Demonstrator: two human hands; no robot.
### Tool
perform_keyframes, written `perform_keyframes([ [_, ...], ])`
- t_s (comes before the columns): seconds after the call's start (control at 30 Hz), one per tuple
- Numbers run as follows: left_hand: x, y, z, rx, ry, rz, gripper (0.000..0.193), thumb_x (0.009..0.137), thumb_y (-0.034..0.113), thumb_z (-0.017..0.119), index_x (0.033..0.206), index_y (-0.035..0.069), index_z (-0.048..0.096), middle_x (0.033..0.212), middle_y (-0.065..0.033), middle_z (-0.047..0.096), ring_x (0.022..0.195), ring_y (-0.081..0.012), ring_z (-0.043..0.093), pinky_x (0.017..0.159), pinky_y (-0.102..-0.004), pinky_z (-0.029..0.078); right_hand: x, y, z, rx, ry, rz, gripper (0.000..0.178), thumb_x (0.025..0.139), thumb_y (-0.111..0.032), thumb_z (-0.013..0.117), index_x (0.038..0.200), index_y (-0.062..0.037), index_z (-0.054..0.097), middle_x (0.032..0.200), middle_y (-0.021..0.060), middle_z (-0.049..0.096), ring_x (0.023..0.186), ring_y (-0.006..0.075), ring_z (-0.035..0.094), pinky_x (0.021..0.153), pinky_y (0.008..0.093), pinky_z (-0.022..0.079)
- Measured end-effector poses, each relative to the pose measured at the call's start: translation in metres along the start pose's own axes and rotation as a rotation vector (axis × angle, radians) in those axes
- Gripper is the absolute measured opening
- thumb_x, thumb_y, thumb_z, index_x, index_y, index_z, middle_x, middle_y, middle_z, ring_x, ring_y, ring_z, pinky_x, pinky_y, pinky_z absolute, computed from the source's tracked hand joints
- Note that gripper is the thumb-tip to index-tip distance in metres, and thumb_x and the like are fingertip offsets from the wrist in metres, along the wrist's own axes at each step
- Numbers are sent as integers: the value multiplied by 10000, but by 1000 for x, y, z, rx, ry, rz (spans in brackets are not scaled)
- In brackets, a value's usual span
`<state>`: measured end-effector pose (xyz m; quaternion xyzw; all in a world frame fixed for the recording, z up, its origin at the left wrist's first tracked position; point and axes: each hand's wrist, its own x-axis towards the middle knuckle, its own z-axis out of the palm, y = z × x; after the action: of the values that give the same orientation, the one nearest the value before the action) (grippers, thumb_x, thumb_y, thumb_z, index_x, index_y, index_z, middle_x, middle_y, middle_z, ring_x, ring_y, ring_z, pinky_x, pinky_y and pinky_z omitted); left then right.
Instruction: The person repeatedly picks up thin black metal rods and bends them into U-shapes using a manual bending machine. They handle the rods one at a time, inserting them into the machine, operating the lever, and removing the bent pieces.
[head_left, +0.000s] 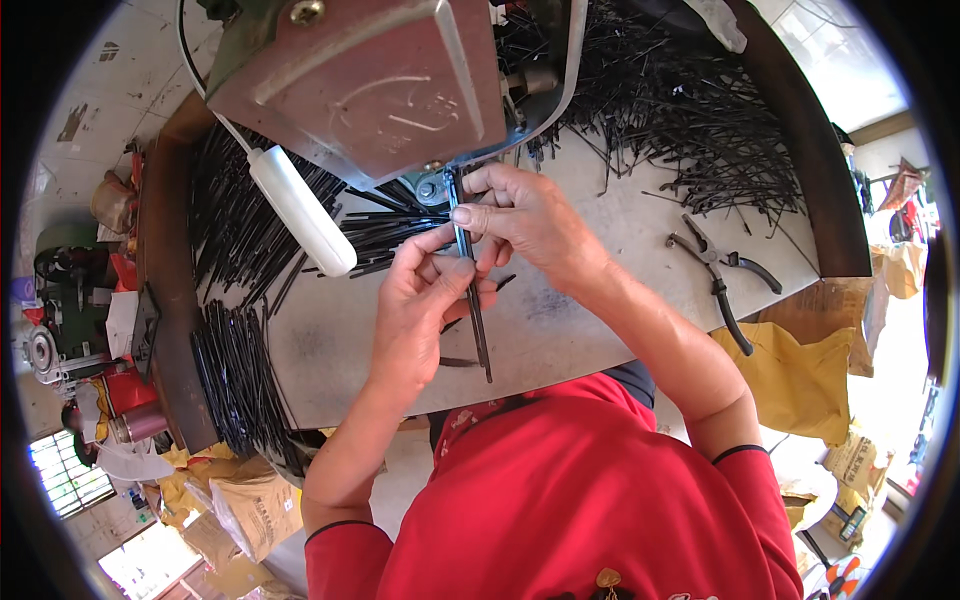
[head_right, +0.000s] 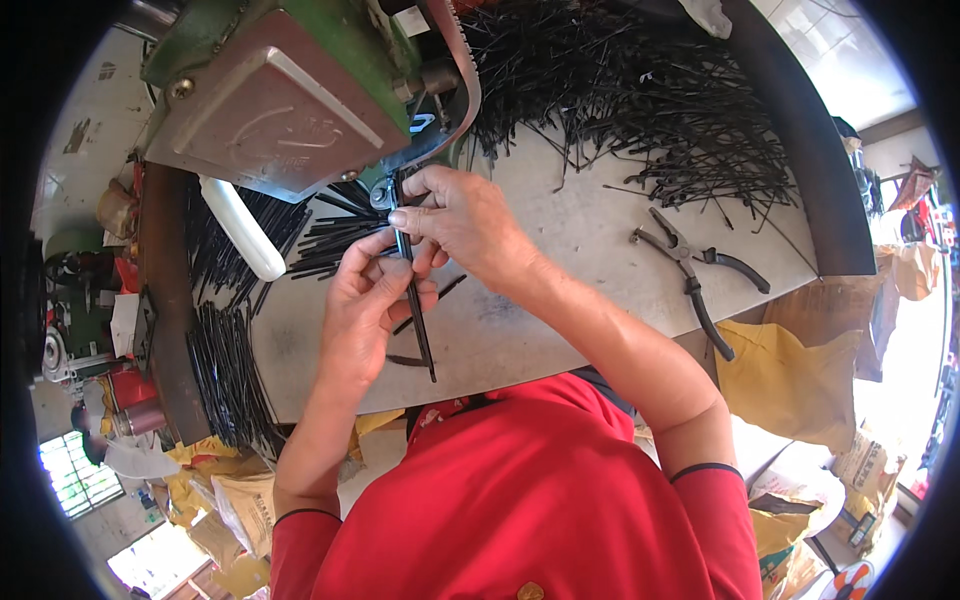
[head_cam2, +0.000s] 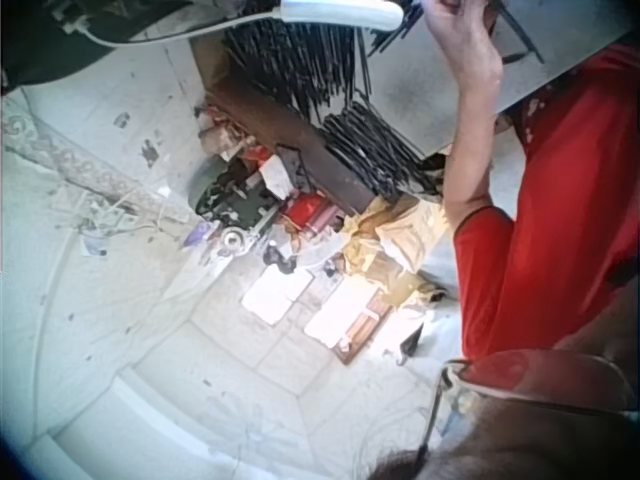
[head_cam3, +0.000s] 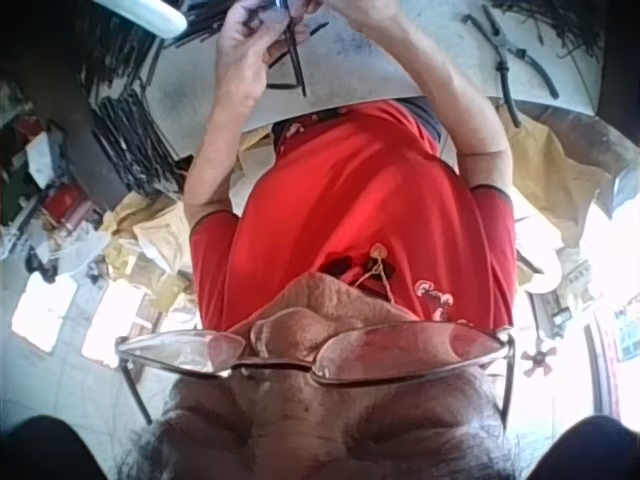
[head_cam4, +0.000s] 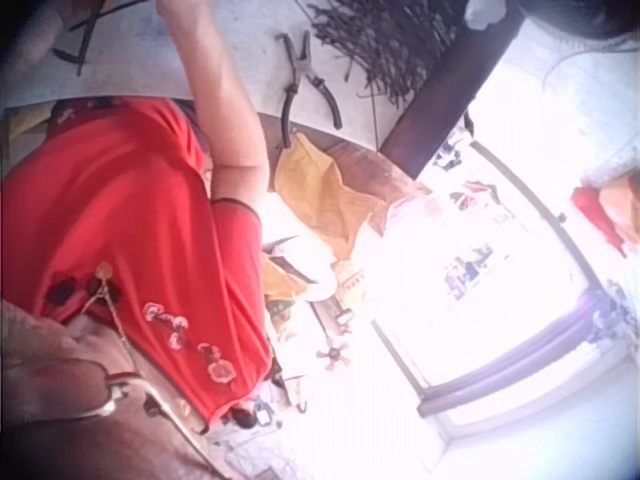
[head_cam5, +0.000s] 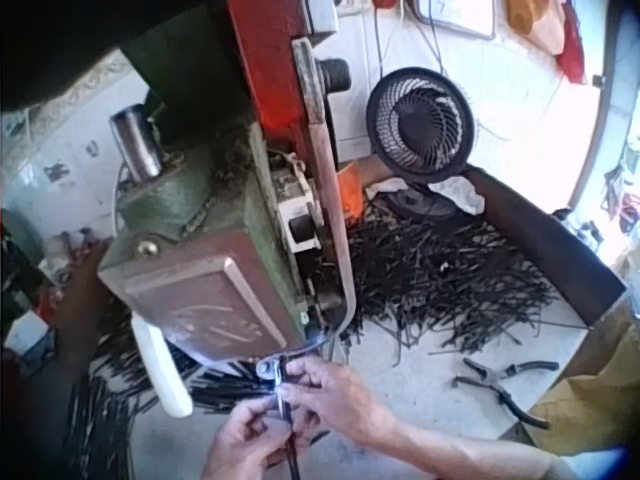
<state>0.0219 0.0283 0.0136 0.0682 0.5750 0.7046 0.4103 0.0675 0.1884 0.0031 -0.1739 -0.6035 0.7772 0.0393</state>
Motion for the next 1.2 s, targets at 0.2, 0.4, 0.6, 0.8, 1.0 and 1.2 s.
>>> perform_keyframes([
  [0.2, -7, -18, -1, 483, 94, 324, 380, 888, 77, 617, 1241, -19, 513, 862, -68, 630, 730, -117, 631, 681, -244, 519, -4, -7, 1, -68, 15, -2, 286, 820, -178, 696, 990, 18, 576, 693, 64, 619, 456, 81, 498, 396, 217, 357],
  [0.4, 0, -5, -12, 612, 144, 351, 386, 859, 80, 648, 1229, 2, 565, 808, -53, 647, 710, -92, 613, 672, -235, 498, -6, -8, -12, 116, -7, 99, 244, 854, -184, 642, 974, 0, 534, 784, 122, 662, 548, 135, 590, 483, 233, 446],
  [0.6, 35, 18, -53, 360, 295, 369, 285, 864, 76, 646, 1119, -30, 577, 888, -127, 670, 775, -163, 655, 731, -256, 524, 4, 1, -28, 475, 140, 22, 166, 933, -145, 540, 1005, -9, 480, 961, 209, 639, 888, 256, 667, 756, 307, 548],
  [0.8, 43, 13, -24, 85, 240, 451, 155, 899, 30, 579, 1010, -18, 484, 912, -197, 652, 848, -236, 683, 761, -279, 559, 4, 16, -19, 678, 172, -70, 179, 962, -110, 486, 1068, 31, 454, 1047, 207, 603, 991, 284, 640, 863, 327, 541],
  [1.0, 43, 12, -18, 94, 237, 499, 124, 905, 45, 575, 999, 12, 502, 930, -172, 648, 854, -234, 678, 771, -287, 556, 3, 18, -16, 687, 190, -142, 225, 962, -117, 494, 1087, 65, 452, 1070, 221, 588, 1012, 283, 631, 875, 329, 539],
  [1.2, 45, 6, -18, 9, 274, 408, 113, 904, 40, 568, 984, -6, 503, 940, -197, 650, 853, -243, 678, 752, -277, 568, 5, 25, -18, 678, 206, -138, 217, 953, -114, 509, 1075, 61, 467, 1035, 215, 602, 1000, 283, 637, 881, 338, 536],
])
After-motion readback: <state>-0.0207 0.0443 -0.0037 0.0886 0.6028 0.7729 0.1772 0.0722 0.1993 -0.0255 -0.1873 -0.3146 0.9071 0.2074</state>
